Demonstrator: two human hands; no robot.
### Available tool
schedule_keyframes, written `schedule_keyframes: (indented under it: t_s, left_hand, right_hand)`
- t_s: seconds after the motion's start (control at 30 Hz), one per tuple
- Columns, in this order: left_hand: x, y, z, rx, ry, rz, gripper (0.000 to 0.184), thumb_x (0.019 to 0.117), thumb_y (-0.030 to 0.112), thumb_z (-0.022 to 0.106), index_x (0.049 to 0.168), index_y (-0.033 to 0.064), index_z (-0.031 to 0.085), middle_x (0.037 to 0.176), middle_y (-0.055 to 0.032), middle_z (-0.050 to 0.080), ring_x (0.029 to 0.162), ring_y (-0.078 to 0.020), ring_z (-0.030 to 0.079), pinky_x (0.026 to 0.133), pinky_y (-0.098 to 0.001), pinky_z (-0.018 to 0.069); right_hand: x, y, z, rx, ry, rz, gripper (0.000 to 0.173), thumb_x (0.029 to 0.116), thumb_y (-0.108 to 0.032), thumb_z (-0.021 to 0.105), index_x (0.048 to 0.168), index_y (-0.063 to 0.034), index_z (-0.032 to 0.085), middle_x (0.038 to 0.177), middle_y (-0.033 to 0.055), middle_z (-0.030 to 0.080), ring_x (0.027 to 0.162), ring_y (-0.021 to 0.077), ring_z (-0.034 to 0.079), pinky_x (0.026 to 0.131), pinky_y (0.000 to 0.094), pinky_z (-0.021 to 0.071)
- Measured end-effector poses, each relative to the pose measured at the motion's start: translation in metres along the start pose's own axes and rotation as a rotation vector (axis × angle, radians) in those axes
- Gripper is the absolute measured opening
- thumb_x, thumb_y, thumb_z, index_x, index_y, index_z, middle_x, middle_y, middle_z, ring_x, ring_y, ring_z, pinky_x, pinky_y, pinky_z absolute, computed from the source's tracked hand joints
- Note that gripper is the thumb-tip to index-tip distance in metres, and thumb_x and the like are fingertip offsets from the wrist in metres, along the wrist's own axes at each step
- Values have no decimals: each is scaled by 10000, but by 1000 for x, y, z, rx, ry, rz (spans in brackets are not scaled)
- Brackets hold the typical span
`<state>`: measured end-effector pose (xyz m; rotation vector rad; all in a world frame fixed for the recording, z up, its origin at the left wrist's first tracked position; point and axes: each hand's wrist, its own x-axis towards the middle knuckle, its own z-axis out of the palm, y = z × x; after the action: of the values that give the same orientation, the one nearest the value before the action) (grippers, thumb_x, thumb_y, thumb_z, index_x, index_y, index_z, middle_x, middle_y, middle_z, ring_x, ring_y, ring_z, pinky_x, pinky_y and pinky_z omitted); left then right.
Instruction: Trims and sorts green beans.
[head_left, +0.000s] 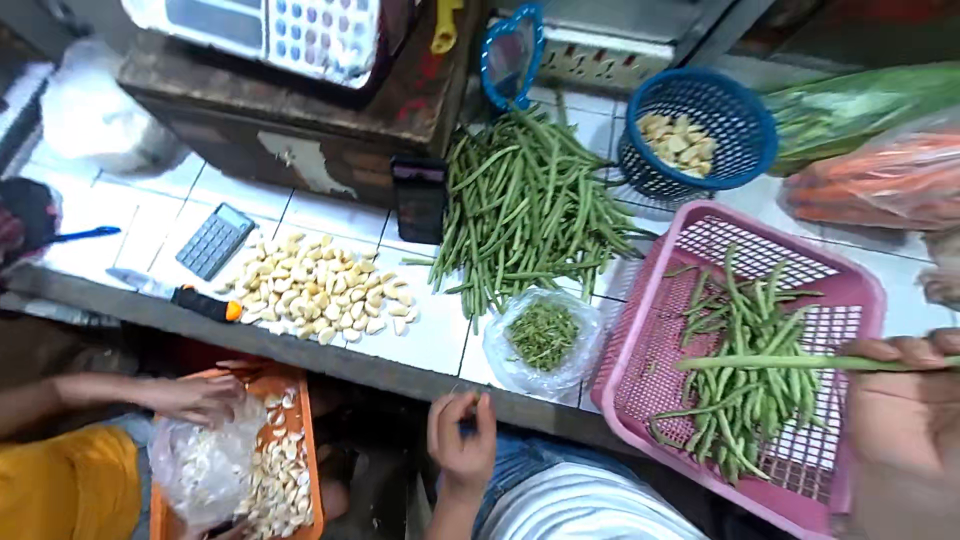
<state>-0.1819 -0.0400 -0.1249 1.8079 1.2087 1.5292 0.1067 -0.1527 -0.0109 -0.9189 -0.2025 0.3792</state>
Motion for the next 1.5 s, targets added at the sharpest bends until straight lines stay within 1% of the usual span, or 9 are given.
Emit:
schedule_keyframes:
  t_s: [0.1,0.23,0.47,0.73,0.83,0.97,1.17,1.37,1.5]
  left_hand:
    - [17,28,28,41,-497,-55,329,889,152,729,1085,-112,721,1075,-275,705,979,-372,705,866,-441,571]
    - [11,70,46,-275,-967,-71,385,974,131,635,1255,-131,637,1188,-282,674,1010,-328,705,890,-395,574]
    - [-7,85,60,-168,-949,129,283,943,145,652,1094,-82,727,856,-178,699,741,-244,688,714,-341,578]
    - [39,76,90,-157,-763,948,409,1070,309,445,787,71,619,659,-66,626,620,-179,640,631,-291,548]
    - [89,78,104,140,-581,759,468,1032,309,484,867,-90,664,718,-204,673,655,-329,697,619,-449,573]
    - [104,97,111,329,-628,294,820,972,479,547,1453,-170,411,1386,-454,457,1274,-644,448,1040,-711,347]
    - [26,100,102,242,-997,249,340,920,163,707,1147,-90,715,1269,-329,628,1198,-550,570,1010,-654,443]
    - [15,95,84,91,-746,419,266,895,169,642,1014,-33,768,1040,-202,736,987,-387,688,894,-481,533]
    - [4,107,86,30,-685,464,228,904,84,645,1040,-68,747,998,-214,731,945,-323,720,876,-368,574]
  right_hand:
    - [-26,8,24,-8,109,109,491,1129,-222,155,931,-163,601,694,-93,659,623,11,641,649,167,564]
    - [-36,14,26,72,210,176,464,1136,-264,176,931,-168,580,662,-100,640,574,9,624,589,153,552]
    - [-44,20,10,92,253,234,405,1130,-199,220,949,-154,579,677,-101,647,591,10,636,612,159,566]
    - [-46,9,-42,-197,-59,319,544,1104,-239,134,1002,-104,651,897,-63,729,831,53,702,819,248,589]
    - [-33,9,-80,-620,-101,77,397,1075,-160,279,1103,37,623,1004,0,674,920,17,646,875,211,534]
    - [9,-4,-105,-1223,-227,139,346,1047,-114,532,1291,125,586,1332,328,563,1210,396,579,1041,471,461]
    - [99,21,-116,-1744,-415,211,359,1037,-23,511,1377,72,575,1484,294,482,1385,493,435,1147,593,343]
    - [114,41,-132,-1658,-647,-159,254,1000,68,486,1128,132,696,1210,326,668,1271,511,559,1171,636,280]
    - [34,30,-65,-1370,-934,-155,227,985,71,508,1115,132,684,1114,313,687,1079,483,665,987,577,504]
